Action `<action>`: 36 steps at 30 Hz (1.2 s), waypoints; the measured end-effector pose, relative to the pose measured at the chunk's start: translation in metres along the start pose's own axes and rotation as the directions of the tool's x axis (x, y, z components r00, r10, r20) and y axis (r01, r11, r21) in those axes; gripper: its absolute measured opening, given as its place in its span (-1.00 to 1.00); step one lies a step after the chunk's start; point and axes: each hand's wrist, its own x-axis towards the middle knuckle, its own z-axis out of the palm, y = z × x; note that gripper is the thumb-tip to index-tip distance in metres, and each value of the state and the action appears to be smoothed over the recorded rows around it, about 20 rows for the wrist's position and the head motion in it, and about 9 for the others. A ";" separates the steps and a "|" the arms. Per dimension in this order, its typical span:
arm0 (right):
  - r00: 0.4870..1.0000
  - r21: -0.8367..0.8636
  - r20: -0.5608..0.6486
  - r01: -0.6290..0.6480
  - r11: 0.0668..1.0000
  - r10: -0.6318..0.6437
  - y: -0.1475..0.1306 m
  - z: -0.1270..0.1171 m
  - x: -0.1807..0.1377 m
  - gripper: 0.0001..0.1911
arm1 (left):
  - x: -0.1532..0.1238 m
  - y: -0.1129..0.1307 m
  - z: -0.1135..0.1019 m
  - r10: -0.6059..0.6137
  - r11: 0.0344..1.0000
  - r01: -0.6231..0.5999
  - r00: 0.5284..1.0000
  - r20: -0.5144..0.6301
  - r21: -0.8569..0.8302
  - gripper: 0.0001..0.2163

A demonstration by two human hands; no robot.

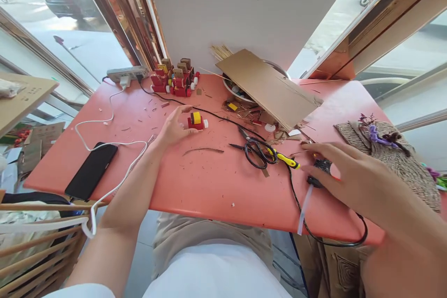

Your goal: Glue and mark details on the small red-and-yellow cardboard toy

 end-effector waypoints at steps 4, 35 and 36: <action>0.979 0.183 0.076 0.171 0.968 -0.188 -0.040 0.019 0.077 -0.75 | 0.001 -0.004 0.003 -0.075 0.997 0.077 0.992 0.106 -0.020 -0.29; 0.950 0.430 -0.006 0.285 0.856 -0.313 -0.103 0.121 0.207 -0.72 | 0.009 0.001 0.005 -0.092 0.995 0.095 0.989 0.117 -0.020 -0.75; 0.948 0.449 -0.028 0.296 0.843 -0.317 -0.112 0.112 0.200 -0.68 | 0.008 0.000 0.006 -0.091 0.995 0.095 0.990 0.103 -0.036 -0.75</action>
